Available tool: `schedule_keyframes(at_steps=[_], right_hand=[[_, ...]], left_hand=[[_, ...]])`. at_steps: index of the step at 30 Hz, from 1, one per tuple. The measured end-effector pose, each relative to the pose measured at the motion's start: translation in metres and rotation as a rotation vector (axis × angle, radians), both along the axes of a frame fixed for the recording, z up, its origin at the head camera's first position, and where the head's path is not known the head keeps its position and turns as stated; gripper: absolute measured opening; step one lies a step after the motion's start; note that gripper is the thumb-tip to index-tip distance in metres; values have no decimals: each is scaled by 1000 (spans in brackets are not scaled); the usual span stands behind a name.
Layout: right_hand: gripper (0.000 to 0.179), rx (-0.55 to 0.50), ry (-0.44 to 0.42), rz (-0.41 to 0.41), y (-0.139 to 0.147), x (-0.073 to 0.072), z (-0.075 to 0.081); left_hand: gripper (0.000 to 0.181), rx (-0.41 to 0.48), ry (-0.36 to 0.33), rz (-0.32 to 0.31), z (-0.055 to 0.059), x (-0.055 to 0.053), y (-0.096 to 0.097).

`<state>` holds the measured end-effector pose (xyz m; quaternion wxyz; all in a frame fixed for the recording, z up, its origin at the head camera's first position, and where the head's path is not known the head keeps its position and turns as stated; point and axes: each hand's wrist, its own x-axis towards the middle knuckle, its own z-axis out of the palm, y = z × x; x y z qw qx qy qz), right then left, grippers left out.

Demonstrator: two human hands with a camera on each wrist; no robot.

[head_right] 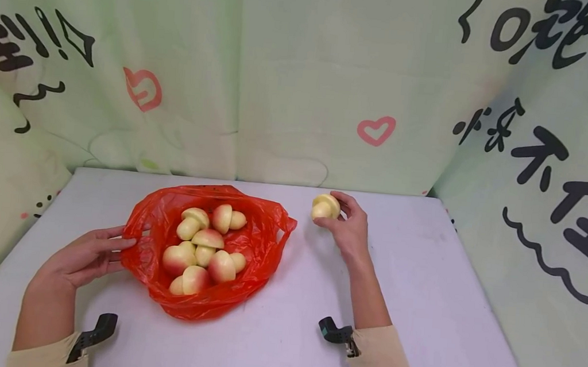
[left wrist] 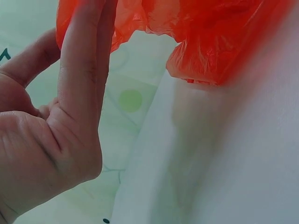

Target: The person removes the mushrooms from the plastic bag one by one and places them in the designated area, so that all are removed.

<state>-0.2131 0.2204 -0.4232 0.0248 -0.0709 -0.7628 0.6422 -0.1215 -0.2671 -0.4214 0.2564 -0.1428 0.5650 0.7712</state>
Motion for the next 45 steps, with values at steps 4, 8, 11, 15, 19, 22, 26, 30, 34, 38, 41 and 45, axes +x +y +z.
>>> schedule_keyframes(at_steps=[4, 8, 11, 15, 19, 22, 26, 30, 34, 38, 41, 45], right_hand=[[68, 47, -7, 46, 3, -3, -3], [68, 99, -21, 89, 4, -5, -7], [68, 140, -31, 101, 5, -5, -10], [68, 186, -48, 107, 7, -5, -14], [68, 221, -63, 126, 8, -4, -16], [68, 255, -64, 138, 9, -4, -17], [67, 316, -59, 147, 8, -4, -18], [68, 383, -53, 157, 7, -4, -17], [67, 442, -47, 168, 5, -3, -17], [67, 498, -13, 176, 4, -3, -17], [68, 532, 12, 180, 2, -3, -17], [69, 557, 17, 187, 1, -3, -17]], left_hand=[[72, -14, -5, 1, -1, -1, 0], [77, -22, -11, 3, -2, -2, -2], [72, -16, -13, 5, -2, -2, -4], [65, -12, -11, 7, -1, -2, -2], [68, -5, -17, 12, -1, -1, -2], [62, 9, -21, 16, -2, 0, -2], [47, 13, -16, 20, -2, 0, -3], [47, 8, -10, 20, -3, -1, -2], [53, 3, -2, 15, -3, 0, -2], [63, 2, -5, 19, -3, -1, -2], [68, 3, -8, 22, -3, -1, -1], [60, 0, -3, 23, -2, -1, -2]])
